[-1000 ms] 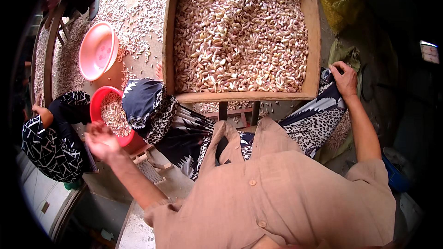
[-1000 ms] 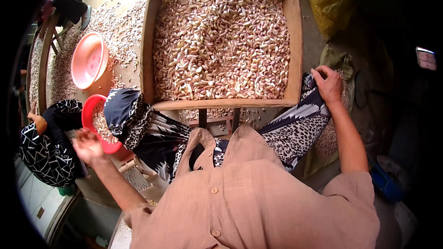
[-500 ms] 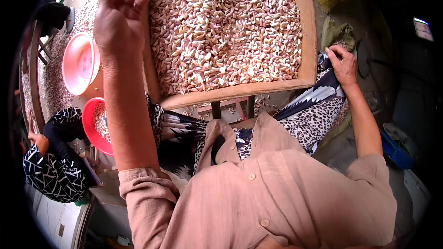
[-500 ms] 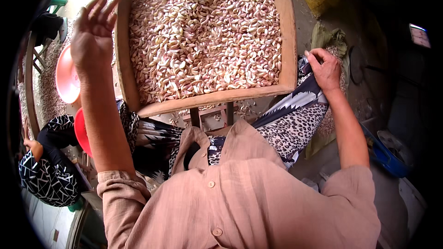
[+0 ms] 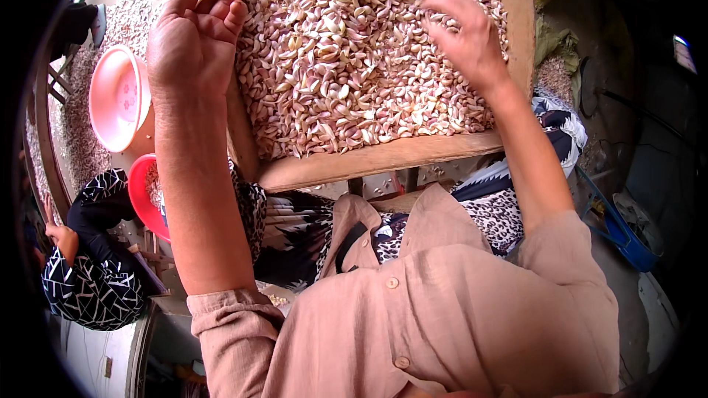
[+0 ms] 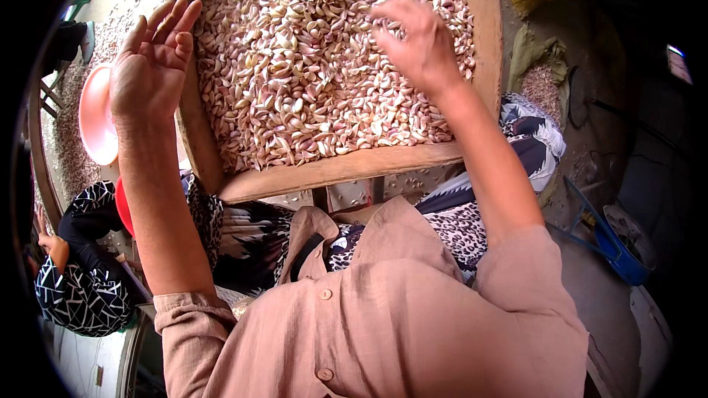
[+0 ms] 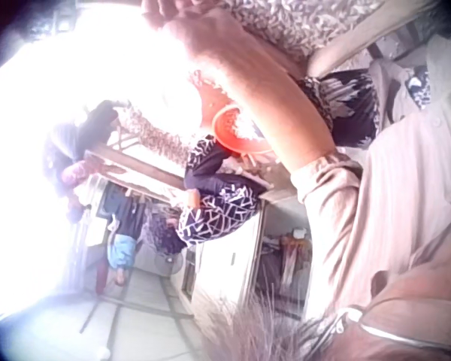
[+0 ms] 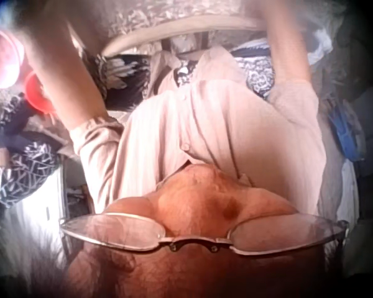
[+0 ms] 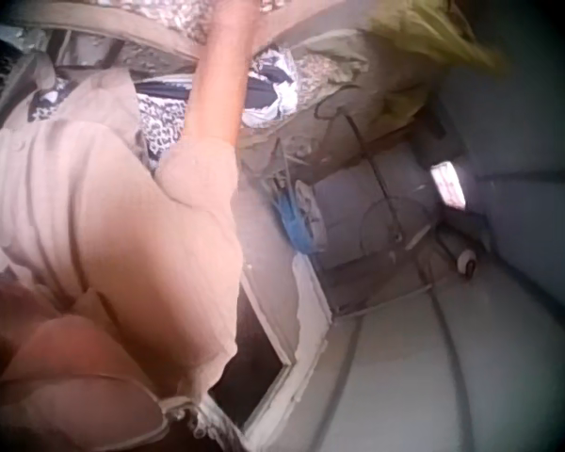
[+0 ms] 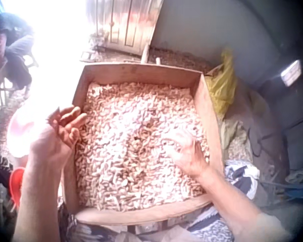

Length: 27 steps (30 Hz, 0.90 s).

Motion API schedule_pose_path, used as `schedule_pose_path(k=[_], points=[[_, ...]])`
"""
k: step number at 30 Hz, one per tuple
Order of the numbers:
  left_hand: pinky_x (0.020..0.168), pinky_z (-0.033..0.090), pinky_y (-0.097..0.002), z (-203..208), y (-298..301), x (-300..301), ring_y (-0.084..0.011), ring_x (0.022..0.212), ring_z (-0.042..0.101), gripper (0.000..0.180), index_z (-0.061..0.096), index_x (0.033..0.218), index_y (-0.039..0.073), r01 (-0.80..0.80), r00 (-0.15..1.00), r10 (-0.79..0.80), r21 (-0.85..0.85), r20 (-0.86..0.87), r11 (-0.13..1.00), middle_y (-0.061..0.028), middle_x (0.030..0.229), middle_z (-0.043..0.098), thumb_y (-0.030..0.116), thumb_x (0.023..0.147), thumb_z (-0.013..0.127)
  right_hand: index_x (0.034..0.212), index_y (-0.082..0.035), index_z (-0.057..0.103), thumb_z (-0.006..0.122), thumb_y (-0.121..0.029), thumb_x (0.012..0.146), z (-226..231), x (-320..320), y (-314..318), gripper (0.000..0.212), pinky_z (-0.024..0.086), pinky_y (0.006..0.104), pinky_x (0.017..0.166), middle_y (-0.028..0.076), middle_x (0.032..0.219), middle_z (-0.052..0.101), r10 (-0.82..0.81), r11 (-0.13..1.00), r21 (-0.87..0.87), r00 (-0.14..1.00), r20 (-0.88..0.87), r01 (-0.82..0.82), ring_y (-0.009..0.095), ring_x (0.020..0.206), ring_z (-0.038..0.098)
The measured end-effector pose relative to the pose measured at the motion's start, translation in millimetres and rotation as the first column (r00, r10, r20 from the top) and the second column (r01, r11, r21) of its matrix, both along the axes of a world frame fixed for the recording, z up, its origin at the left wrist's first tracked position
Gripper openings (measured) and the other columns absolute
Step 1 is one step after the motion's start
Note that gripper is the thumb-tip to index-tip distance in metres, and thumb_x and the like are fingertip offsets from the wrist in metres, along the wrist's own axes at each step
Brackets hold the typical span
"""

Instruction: The person sorts garlic cloves from a wooden tray by hand, picking through the cloves and moving them within the tray.

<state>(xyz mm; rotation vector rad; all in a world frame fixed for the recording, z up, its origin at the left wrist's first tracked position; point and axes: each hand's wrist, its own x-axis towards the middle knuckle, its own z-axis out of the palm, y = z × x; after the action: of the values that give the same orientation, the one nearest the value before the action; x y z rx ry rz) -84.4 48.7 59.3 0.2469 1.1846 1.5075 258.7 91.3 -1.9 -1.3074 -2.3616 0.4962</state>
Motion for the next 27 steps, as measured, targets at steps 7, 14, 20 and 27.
schedule_pose_path(k=[7,14,20,27], points=[[0.089,0.056,-0.0351,-12,15,-17,-0.0418,0.139,0.049,0.043,0.044,0.137,-0.015,0.062,0.996,-0.062,0.015,0.069,0.998,-0.0294,0.147,0.048,0.018,0.11,0.041,0.113,-0.005,0.072,0.077,-0.037,0.086,-50,-53,125,0.043,0.052,0.0425,0.096,0.02,0.118,0.067,-0.08,0.957,0.261,0.981,-0.179,0.126,0.036,0.108,0.065],[0.089,0.055,-0.0361,-19,19,-33,-0.0429,0.142,0.045,0.043,0.04,0.139,-0.016,0.126,0.982,-0.137,0.089,0.129,0.988,-0.0306,0.15,0.044,0.015,0.109,0.042,0.103,-0.01,0.076,0.076,-0.036,0.08,-45,-124,87,0.035,0.053,0.0464,0.087,0.016,0.104,0.069,0.178,0.984,0.0,0.983,-0.047,-0.179,0.035,0.098,0.065],[0.089,0.055,-0.0364,-18,23,-28,-0.0433,0.14,0.047,0.042,0.041,0.139,-0.017,0.127,0.985,-0.134,0.075,0.105,0.989,-0.0302,0.148,0.047,0.012,0.109,0.041,0.103,-0.024,0.072,0.07,-0.037,0.089,-51,-93,7,0.02,0.045,0.0552,0.109,0.006,0.135,0.063,0.366,0.928,-0.14,0.911,0.188,-0.344,0.028,0.129,0.054],[0.081,0.057,-0.0312,-1,17,-2,-0.0367,0.124,0.063,0.035,0.051,0.131,-0.012,0.096,0.995,-0.096,-0.005,0.0,0.995,-0.0246,0.138,0.059,0.012,0.108,0.045,0.098,-0.019,0.073,0.081,-0.022,0.074,-2,11,-39,0.026,0.023,0.0655,0.121,0.007,0.15,0.047,0.422,0.906,-0.153,0.812,0.403,-0.395,0.034,0.147,0.035]])
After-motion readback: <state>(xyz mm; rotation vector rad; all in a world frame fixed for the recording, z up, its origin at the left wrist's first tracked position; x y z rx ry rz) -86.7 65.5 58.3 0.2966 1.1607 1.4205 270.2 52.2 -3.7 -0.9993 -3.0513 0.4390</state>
